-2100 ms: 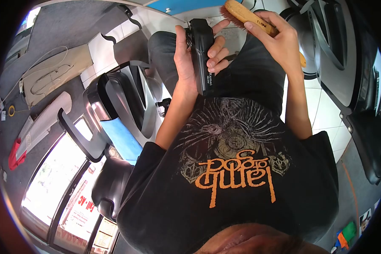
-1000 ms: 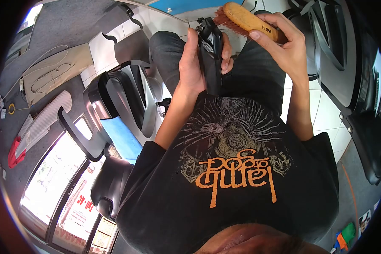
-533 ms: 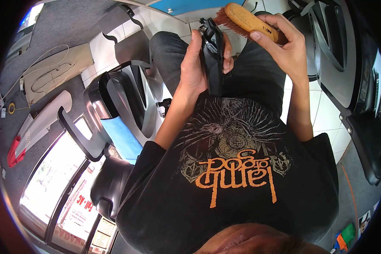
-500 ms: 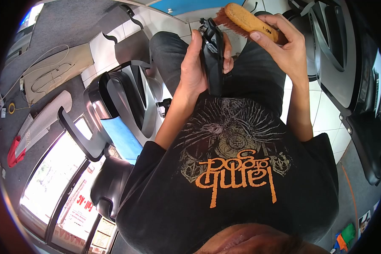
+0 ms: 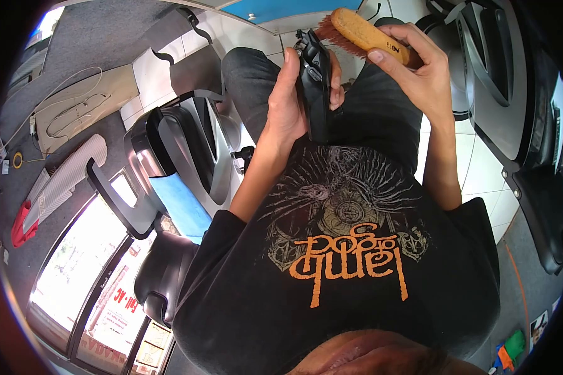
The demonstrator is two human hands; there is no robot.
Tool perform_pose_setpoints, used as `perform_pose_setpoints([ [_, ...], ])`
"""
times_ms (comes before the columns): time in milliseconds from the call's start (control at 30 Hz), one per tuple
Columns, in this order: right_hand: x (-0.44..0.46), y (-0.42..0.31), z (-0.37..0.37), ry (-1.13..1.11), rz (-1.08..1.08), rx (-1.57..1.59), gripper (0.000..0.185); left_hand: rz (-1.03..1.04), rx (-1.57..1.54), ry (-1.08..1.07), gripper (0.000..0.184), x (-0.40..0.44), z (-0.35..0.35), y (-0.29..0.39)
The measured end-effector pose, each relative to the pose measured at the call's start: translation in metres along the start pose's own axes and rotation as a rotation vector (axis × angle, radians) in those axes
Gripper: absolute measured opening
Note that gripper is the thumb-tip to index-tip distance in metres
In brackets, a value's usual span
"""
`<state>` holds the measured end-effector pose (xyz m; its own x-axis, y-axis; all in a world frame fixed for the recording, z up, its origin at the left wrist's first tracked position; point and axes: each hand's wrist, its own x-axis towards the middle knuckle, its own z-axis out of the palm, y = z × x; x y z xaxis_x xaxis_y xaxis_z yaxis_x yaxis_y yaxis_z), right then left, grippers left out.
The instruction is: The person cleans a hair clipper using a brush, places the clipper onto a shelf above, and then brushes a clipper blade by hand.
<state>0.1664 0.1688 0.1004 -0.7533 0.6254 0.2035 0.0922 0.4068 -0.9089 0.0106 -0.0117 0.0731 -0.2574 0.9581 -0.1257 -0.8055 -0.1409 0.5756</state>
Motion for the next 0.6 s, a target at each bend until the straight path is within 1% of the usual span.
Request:
perform_pose_setpoints([
  [167, -0.0001, -0.0006, 0.0006, 0.005, -0.001, -0.009, 0.04, 0.005, -0.039, 0.02, 0.071, -0.0011, 0.0014, -0.0012],
  [433, -0.0001, -0.0006, -0.0007, -0.008, 0.012, -0.016, 0.039, -0.001, -0.057, -0.01, 0.071, -0.0003, 0.0006, -0.0014],
  [533, -0.0002, -0.0008, -0.0016, 0.003, -0.01, 0.001, 0.039, -0.005, -0.04, -0.02, 0.073, 0.0003, 0.0002, -0.0016],
  [600, -0.0012, -0.0037, -0.0032, -0.017, 0.011, 0.078, 0.038, -0.012, -0.018, -0.047, 0.074, 0.0003, -0.0003, -0.0011],
])
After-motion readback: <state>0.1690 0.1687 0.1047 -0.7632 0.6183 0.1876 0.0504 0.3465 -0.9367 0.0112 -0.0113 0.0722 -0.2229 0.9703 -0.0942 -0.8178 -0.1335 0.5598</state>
